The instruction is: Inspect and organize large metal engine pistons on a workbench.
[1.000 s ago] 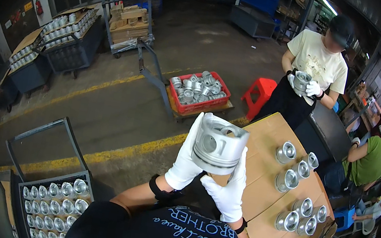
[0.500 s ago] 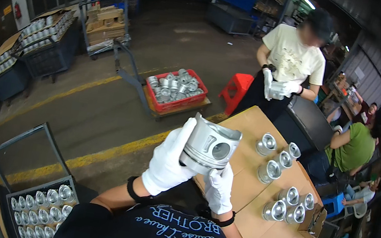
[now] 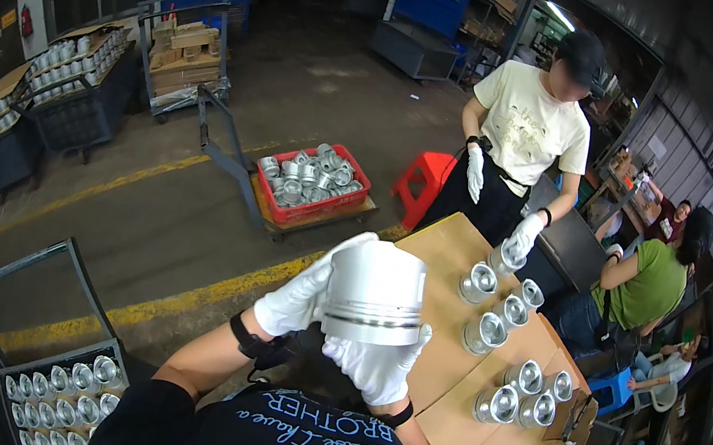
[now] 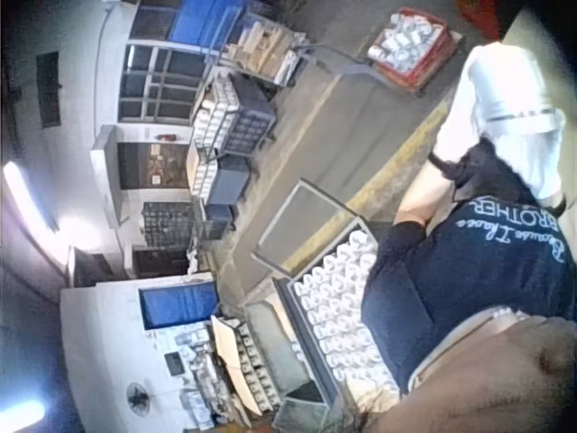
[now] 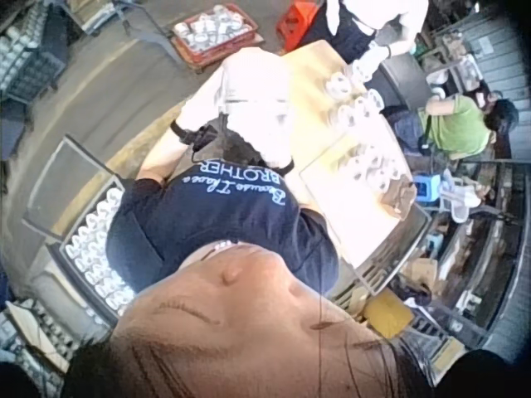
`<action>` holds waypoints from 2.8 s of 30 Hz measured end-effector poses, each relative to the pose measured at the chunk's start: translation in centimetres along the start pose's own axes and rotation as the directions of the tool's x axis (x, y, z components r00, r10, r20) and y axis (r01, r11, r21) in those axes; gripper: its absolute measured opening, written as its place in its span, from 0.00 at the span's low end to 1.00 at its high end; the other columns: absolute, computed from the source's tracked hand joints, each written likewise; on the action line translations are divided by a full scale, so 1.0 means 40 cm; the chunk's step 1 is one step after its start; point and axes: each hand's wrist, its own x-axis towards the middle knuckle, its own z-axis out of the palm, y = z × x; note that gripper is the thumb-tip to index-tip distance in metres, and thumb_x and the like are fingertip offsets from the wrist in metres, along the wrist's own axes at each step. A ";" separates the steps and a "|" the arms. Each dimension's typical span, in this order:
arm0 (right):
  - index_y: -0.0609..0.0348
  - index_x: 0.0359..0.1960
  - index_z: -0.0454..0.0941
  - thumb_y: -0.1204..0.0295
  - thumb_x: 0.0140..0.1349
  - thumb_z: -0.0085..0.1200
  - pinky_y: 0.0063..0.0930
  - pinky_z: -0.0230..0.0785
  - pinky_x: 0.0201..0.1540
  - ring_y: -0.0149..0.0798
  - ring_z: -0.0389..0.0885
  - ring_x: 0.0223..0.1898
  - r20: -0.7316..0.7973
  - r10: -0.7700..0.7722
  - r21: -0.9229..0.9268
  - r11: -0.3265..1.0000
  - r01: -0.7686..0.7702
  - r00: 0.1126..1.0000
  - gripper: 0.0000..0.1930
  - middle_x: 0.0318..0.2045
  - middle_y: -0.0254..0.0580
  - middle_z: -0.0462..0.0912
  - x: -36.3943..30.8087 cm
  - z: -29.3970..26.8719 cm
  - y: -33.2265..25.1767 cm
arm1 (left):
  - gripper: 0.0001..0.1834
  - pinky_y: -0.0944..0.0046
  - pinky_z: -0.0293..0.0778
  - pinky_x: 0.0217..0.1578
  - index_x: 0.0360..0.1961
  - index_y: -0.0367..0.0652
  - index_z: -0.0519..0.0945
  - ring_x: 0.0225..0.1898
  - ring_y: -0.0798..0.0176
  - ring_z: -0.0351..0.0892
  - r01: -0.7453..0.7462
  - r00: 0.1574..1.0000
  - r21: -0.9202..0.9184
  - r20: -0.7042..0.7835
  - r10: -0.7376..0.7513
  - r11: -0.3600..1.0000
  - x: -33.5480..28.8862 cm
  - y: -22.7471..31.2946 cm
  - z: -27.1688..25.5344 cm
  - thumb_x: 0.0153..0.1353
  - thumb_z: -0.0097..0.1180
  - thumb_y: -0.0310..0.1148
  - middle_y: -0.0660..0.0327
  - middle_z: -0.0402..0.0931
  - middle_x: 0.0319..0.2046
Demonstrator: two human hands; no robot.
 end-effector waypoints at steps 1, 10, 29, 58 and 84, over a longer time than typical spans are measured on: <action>0.55 0.69 0.50 0.29 0.43 0.57 0.53 0.72 0.50 0.57 0.70 0.57 0.037 0.041 0.132 0.990 -0.045 0.998 0.59 0.63 0.55 0.63 -0.001 -0.020 0.009 | 0.53 0.54 0.56 0.67 0.72 0.45 0.48 0.69 0.60 0.55 0.022 0.999 -0.057 0.038 -0.020 0.998 0.003 -0.018 -0.004 0.54 0.59 0.62 0.59 0.52 0.70; 0.70 0.63 0.59 0.26 0.50 0.43 0.44 0.79 0.39 0.59 0.83 0.36 -0.187 0.100 -0.438 0.882 -0.174 0.977 0.56 0.49 0.63 0.77 -0.001 -0.056 -0.052 | 0.44 0.64 0.70 0.51 0.52 0.48 0.65 0.50 0.68 0.69 -0.039 0.985 -0.082 -0.172 0.024 0.996 0.002 0.001 0.017 0.39 0.74 0.57 0.65 0.67 0.46; 0.65 0.59 0.65 0.57 0.37 0.77 0.31 0.72 0.52 0.35 0.80 0.48 -0.113 -0.410 -0.903 0.422 0.078 0.905 0.48 0.48 0.45 0.80 -0.026 0.006 -0.038 | 0.36 0.66 0.67 0.47 0.47 0.48 0.64 0.46 0.69 0.67 0.158 0.955 0.457 -0.295 -0.018 0.875 0.032 0.013 0.037 0.42 0.75 0.42 0.63 0.67 0.42; 0.62 0.64 0.56 0.58 0.37 0.76 0.39 0.63 0.62 0.42 0.69 0.59 0.099 -0.519 -0.885 0.344 0.314 0.849 0.53 0.59 0.46 0.68 -0.036 0.009 -0.044 | 0.31 0.61 0.78 0.43 0.64 0.48 0.64 0.48 0.61 0.78 0.431 0.866 -0.327 -0.113 -0.488 0.841 -0.034 -0.024 0.056 0.68 0.41 0.55 0.60 0.73 0.55; 0.65 0.62 0.64 0.54 0.32 0.76 0.44 0.65 0.59 0.55 0.70 0.59 0.309 -0.454 -0.835 -0.550 0.010 0.836 0.54 0.59 0.56 0.70 -0.063 0.032 -0.104 | 0.25 0.57 0.74 0.51 0.50 0.38 0.77 0.45 0.58 0.80 0.054 0.886 -0.373 -0.410 -0.217 0.926 -0.066 0.001 0.032 0.67 0.47 0.50 0.55 0.80 0.45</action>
